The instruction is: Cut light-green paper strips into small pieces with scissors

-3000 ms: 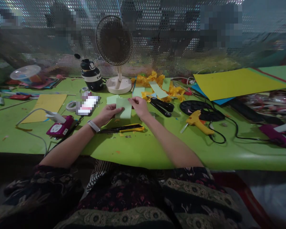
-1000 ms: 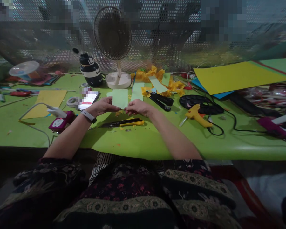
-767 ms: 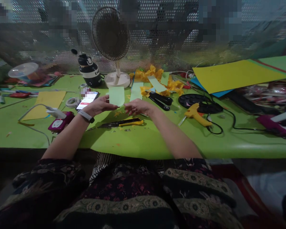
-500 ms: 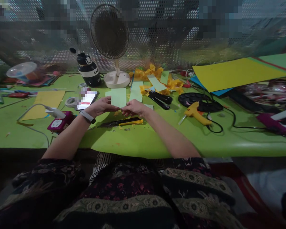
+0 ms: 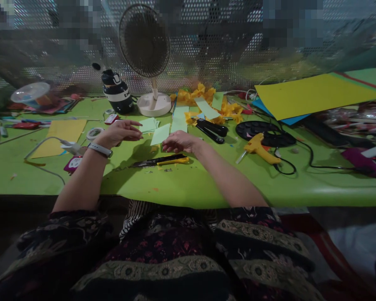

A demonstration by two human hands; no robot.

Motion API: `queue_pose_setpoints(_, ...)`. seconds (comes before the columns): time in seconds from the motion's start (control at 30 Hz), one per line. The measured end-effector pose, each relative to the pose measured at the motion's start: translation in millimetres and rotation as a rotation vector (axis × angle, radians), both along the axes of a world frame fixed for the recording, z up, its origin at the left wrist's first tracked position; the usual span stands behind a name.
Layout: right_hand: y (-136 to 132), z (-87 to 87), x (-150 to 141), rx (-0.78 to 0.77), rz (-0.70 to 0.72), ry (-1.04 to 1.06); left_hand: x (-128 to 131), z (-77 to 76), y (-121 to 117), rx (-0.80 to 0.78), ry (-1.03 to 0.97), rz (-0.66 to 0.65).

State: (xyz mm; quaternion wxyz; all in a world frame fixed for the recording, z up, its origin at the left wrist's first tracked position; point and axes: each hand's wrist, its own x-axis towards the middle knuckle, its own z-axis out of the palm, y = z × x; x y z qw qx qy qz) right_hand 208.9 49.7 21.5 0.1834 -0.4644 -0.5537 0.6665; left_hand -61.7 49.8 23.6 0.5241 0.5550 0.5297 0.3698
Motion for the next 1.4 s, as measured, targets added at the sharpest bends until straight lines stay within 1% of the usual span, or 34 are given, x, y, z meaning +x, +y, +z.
queue_pose_setpoints(0.03, -1.0, -0.7, -2.0, 0.0, 0.013, -0.007, 2.0, -1.3, -0.1, 0.1, 0.018, 0.056)
queue_pose_setpoints(0.07, -2.1, -0.9, -4.0, 0.01, 0.035, -0.025, 5.4, -3.2, -1.1, 0.202, 0.054, 0.084)
queue_pose_setpoints(0.1, -3.2, -0.5, -5.4, 0.04, 0.06, -0.057, 9.6, -5.6, -2.9, 0.274, 0.109, 0.055)
queue_pose_setpoints(0.13, -4.4, 0.9, -5.9, 0.097, 0.08, -0.108, 14.0, -8.5, -5.3, 0.314, 0.184, 0.0)
queue_pose_setpoints(0.2, -7.1, 7.0, -3.9, 0.298, 0.075, -0.252, 21.5, -15.4, -10.9, 0.395, 0.404, -0.078)
queue_pose_setpoints(0.27, -11.0, 15.9, 0.9, 0.532, 0.08, -0.388, 25.8, -23.5, -14.9, 0.448, 0.55, -0.169)
queue_pose_setpoints(0.3, -13.6, 20.3, 3.2, 0.616, 0.136, -0.433, 26.9, -27.7, -15.8, 0.462, 0.592, -0.23)
queue_pose_setpoints(0.37, -20.0, 25.9, 5.4, 0.716, 0.372, -0.486, 27.9, -35.9, -15.4, 0.462, 0.647, -0.355)
queue_pose_setpoints(0.4, -23.6, 26.3, 4.9, 0.763, 0.489, -0.518, 28.1, -39.6, -14.6, 0.458, 0.674, -0.406)
queue_pose_setpoints(0.43, -27.0, 24.9, 3.8, 0.818, 0.578, -0.562, 28.4, -42.9, -13.7, 0.455, 0.705, -0.441)
queue_pose_setpoints(0.47, -30.0, 22.0, 2.3, 0.877, 0.635, -0.61, 28.7, -45.6, -13.1, 0.454, 0.74, -0.461)
queue_pose_setpoints(0.53, -33.8, 13.4, 1.4, 0.968, 0.687, -0.677, 29.2, -49.1, -13.3, 0.461, 0.816, -0.469)
queue_pose_setpoints(0.63, -34.1, 1.1, 11.7, 0.999, 0.723, -0.678, 30.3, -49.6, -17.6, 0.476, 0.904, -0.468)
queue_pose_setpoints(0.73, -31.9, -3.5, 35.6, 1.016, 0.713, -0.651, 32.4, -48.2, -23.9, 0.491, 0.944, -0.448)
queue_pose_setpoints(0.8, -31.6, -1.1, 53.7, 1.012, 0.69, -0.626, 34.4, -48.9, -26.5, 0.507, 0.945, -0.415)
queue_pose_setpoints(0.87, -32.4, 5.3, 70.0, 0.986, 0.648, -0.63, 36.1, -51.8, -26.6, 0.527, 0.915, -0.396)
queue_pose_setpoints(1.0, -34.4, 22.6, 93.0, 0.935, 0.549, -0.765, 35.1, -58.3, -22.0, 0.532, 0.847, -0.431)
queue_pose_setpoints(1.07, -34.5, 28.6, 99.1, 0.929, 0.528, -0.831, 33.4, -58.7, -20.5, 0.493, 0.846, -0.447)
queue_pose_setpoints(1.13, -33.8, 30.9, 101.7, 0.927, 0.517, -0.863, 33.0, -57.0, -20.9, 0.452, 0.867, -0.453)
queue_pose_setpoints(1.27, -31.3, 27.6, 100.6, 0.924, 0.49, -0.881, 39.1, -53.7, -25.3, 0.421, 0.919, -0.422)
queue_pose_setpoints(1.4, -29.3, 23.6, 99.4, 0.924, 0.489, -0.933, 46.6, -55.4, -27.3, 0.409, 0.936, -0.374)
